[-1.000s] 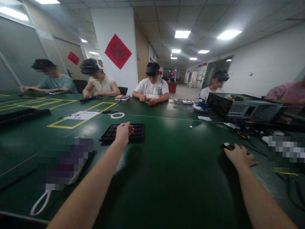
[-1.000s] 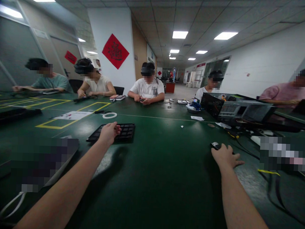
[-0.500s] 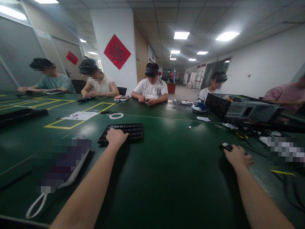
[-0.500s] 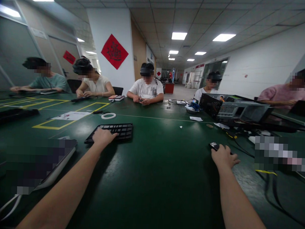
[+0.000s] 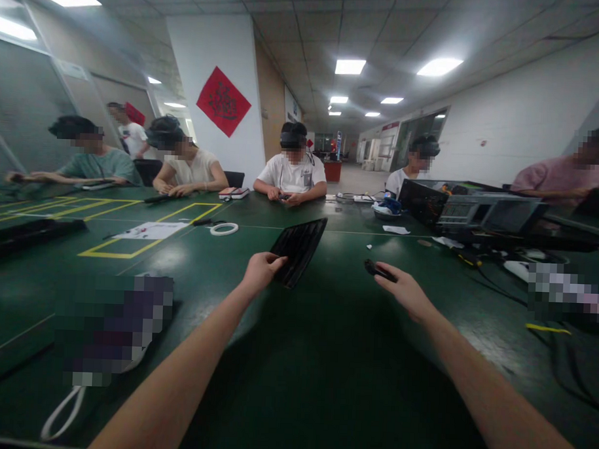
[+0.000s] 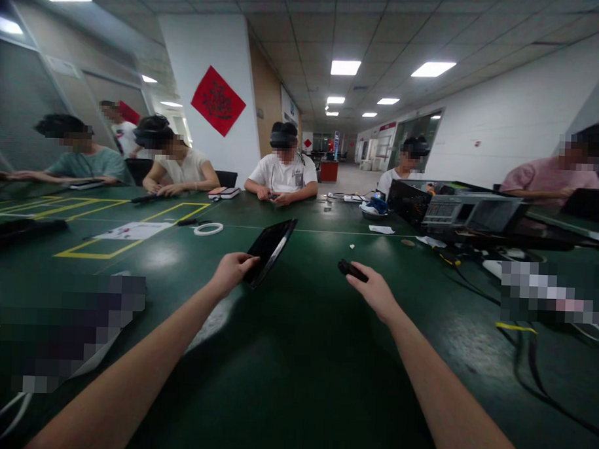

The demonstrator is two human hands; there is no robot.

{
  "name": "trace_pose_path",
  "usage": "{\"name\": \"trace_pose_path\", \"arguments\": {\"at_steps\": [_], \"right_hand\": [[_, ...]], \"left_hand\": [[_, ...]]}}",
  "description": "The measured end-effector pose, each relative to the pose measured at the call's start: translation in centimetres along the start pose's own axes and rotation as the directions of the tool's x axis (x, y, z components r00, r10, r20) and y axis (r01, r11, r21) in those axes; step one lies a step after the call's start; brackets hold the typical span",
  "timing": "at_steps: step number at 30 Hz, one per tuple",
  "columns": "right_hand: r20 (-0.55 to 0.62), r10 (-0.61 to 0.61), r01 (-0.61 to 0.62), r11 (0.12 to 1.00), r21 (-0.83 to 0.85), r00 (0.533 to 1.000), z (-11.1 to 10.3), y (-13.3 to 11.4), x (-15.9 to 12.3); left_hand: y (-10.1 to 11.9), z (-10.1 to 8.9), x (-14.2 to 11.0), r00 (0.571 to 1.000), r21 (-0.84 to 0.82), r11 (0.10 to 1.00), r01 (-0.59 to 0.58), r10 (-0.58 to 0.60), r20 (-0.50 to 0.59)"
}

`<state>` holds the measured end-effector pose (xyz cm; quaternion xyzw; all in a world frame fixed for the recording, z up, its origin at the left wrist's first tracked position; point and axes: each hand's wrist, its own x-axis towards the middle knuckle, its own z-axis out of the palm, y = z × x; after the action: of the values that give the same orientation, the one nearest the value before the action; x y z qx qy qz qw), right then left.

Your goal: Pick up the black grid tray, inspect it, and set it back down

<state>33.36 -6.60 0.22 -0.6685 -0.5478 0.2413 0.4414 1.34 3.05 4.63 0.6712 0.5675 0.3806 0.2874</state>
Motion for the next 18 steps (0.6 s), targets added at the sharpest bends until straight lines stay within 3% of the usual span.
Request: {"name": "trace_pose_path", "arguments": {"at_steps": [3,6,11,16,18], "right_hand": [[0.198,-0.067,0.034,0.985,0.167,0.978,2.0,-2.7,-2.1],[0.325,-0.134,0.051,0.967,0.251,0.936,3.1,-4.4,-3.9],[0.354,-0.234,0.090,0.921,0.379,0.905,4.1,-4.8,-4.6],[0.286,-0.193,-0.006,0.819,0.574,0.939,5.2,-4.0,-4.5],[0.271,-0.168,-0.026,0.807,0.590,0.948,5.3,-4.2,-4.8]], "left_hand": [[2.2,2.7,-2.7,0.991,-0.460,0.885,0.071,-0.011,0.132],[3.3,4.6,-4.8,0.977,-0.604,0.790,0.110,0.027,0.213],[3.1,5.8,-5.9,0.963,-0.578,0.814,-0.057,0.198,0.185],[2.4,5.8,-5.5,0.888,-0.339,0.882,-0.327,0.410,0.208],[2.3,5.9,-5.6,0.864,-0.285,0.882,-0.376,0.445,0.235]]}}
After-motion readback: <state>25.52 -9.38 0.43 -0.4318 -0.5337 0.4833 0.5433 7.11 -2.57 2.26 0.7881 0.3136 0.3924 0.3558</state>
